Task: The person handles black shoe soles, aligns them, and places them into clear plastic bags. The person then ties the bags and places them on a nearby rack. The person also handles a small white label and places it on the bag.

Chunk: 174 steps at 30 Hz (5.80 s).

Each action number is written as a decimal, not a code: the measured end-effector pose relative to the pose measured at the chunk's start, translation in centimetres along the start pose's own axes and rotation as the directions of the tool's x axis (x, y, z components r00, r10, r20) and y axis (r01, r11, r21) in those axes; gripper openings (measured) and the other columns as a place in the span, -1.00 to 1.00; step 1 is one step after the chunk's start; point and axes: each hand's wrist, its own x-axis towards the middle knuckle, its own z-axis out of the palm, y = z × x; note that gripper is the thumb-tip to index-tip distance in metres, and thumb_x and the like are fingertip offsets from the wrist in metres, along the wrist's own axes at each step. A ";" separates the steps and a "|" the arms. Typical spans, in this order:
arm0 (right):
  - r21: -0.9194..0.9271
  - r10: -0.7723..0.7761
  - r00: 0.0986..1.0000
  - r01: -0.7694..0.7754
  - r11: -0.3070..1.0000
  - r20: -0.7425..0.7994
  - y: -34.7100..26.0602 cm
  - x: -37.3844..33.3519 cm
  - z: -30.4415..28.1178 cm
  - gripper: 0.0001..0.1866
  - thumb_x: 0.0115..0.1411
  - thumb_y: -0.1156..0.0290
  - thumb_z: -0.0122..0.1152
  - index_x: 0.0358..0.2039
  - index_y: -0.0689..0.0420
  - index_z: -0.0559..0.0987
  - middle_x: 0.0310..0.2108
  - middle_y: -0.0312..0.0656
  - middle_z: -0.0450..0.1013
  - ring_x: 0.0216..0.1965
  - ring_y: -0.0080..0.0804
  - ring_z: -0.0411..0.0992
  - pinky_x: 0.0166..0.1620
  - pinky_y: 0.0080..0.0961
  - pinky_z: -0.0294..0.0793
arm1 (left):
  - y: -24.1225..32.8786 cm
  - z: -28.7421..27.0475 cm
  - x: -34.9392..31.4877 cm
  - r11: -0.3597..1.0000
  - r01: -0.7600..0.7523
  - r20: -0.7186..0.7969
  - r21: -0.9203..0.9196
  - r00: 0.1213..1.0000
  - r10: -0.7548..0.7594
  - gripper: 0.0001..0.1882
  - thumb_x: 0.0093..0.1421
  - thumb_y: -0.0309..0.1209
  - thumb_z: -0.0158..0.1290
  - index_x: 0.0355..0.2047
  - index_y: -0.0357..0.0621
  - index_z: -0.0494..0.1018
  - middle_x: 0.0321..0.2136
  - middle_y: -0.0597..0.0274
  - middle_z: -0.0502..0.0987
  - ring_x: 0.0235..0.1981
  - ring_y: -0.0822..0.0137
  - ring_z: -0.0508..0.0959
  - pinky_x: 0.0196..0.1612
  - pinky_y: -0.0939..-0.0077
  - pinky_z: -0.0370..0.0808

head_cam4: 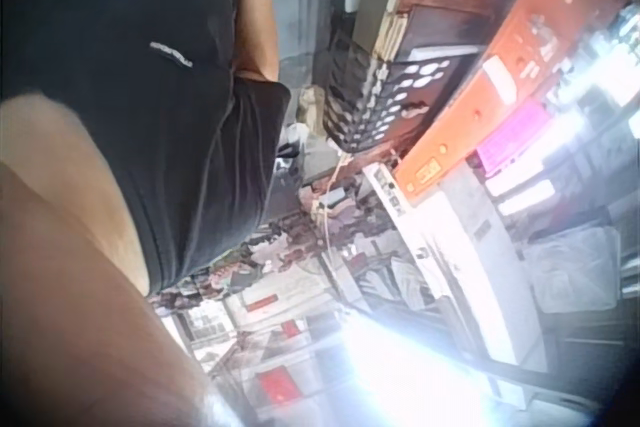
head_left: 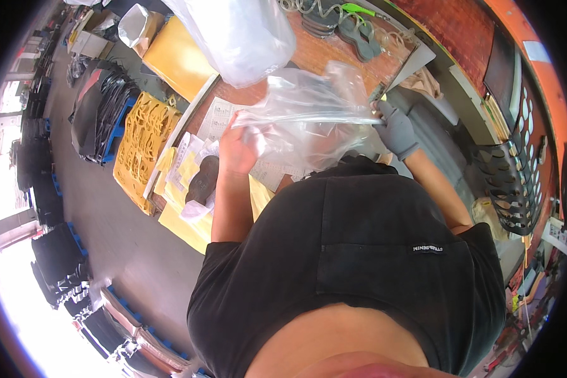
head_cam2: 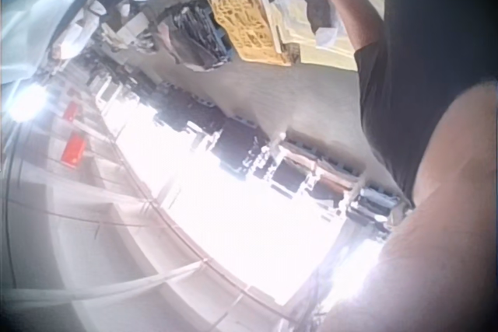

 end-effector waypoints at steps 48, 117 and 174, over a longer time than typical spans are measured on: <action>0.457 0.433 0.635 -0.767 0.449 0.639 18.2 3.9 22.6 -0.78 0.21 0.36 -0.19 -0.27 0.16 0.44 -0.37 -0.11 0.44 -0.36 -0.24 0.44 -0.22 -0.32 0.45 | -11.2 -8.4 26.4 0.601 0.304 -0.269 0.739 0.951 -0.150 -0.50 0.06 -0.32 0.12 0.00 -0.24 0.34 -0.11 0.13 0.44 -0.09 0.33 0.44 -0.06 0.46 0.39; 0.677 0.623 0.548 -0.735 0.039 0.558 8.4 3.9 15.6 -0.59 0.15 0.13 0.02 -0.15 0.20 0.47 -0.44 -0.18 0.42 -0.46 -0.38 0.40 -0.38 -0.42 0.42 | -10.7 -6.6 28.6 0.743 0.302 -0.208 0.597 0.953 -0.220 -0.57 0.15 -0.23 -0.03 -0.02 -0.18 0.35 -0.11 0.19 0.41 -0.07 0.16 0.37 -0.05 0.22 0.31; -0.338 -0.229 0.911 0.347 0.875 0.343 -4.3 10.2 11.0 -0.21 -0.12 0.15 0.19 0.14 0.16 0.21 0.16 0.02 0.09 0.14 0.00 0.07 0.13 -0.12 0.07 | -11.8 -2.3 21.7 0.709 -0.053 -0.071 0.704 0.987 0.143 -0.69 0.24 -0.28 -0.18 -0.10 -0.15 0.39 -0.14 0.15 0.44 0.02 0.20 0.33 0.06 0.36 0.24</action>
